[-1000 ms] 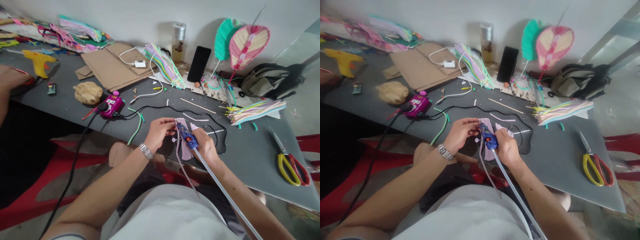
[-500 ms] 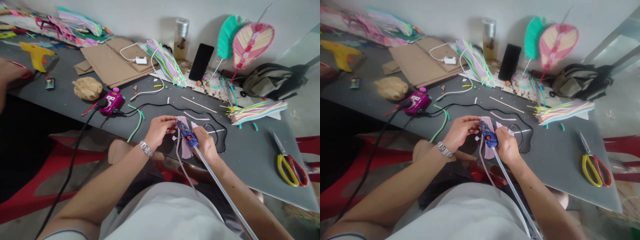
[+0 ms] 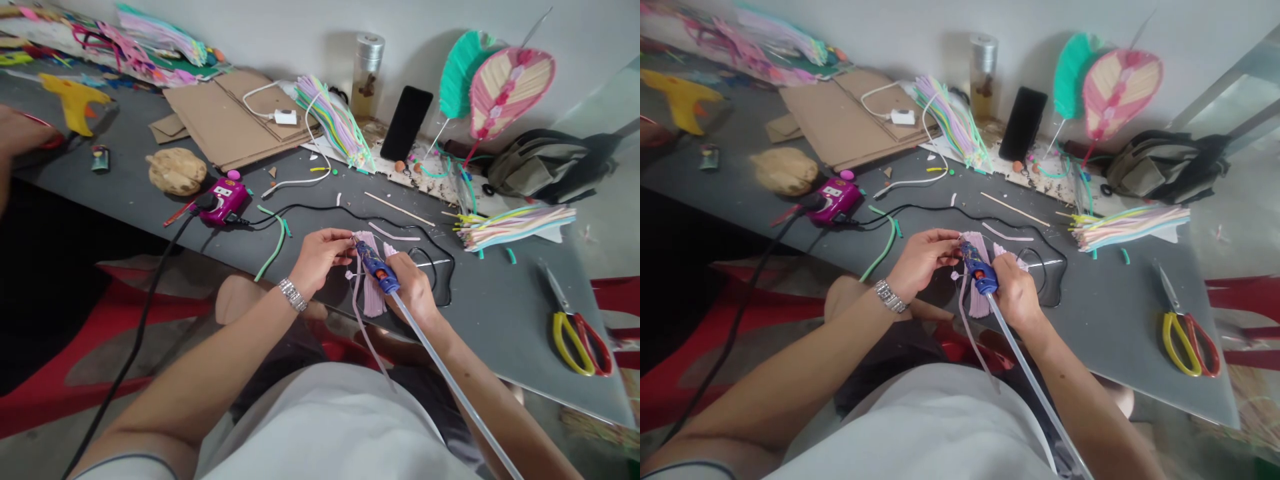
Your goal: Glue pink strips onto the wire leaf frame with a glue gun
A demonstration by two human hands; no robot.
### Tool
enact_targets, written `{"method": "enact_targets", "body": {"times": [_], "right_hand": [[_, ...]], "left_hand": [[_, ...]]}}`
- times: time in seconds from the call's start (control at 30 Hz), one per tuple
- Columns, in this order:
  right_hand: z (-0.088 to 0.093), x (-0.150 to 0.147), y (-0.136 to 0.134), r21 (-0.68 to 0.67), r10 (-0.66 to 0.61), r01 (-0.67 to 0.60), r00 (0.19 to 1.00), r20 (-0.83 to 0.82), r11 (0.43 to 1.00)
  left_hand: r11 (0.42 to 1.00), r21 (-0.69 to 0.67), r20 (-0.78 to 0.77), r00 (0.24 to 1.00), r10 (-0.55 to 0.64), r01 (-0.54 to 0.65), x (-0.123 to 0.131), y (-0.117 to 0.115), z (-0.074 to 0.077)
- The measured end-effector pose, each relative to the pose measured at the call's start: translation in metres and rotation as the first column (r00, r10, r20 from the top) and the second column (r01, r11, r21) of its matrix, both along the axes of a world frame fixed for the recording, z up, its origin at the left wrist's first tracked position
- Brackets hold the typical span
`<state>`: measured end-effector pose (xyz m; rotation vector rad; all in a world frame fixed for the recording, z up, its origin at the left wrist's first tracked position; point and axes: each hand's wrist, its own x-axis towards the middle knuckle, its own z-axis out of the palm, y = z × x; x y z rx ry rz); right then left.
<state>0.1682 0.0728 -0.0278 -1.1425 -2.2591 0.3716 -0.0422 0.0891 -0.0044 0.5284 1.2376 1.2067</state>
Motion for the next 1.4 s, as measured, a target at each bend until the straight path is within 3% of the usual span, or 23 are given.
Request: {"method": "enact_targets", "body": {"times": [0.9,1.4], "right_hand": [[0.0005,0.0013,-0.0001,-0.029,-0.030,0.030,1.000,-0.004,0.999],[-0.0031,0.0023,0.0029,-0.007,0.013,-0.013,1.000,-0.012,1.000]], "left_hand": [[1.000,0.018,-0.006,1.000,-0.019,0.019,-0.0005,0.0006,-0.0019],[1.000,0.023,-0.004,1.000,-0.021,0.021,-0.0005,-0.0004,-0.0022]]}}
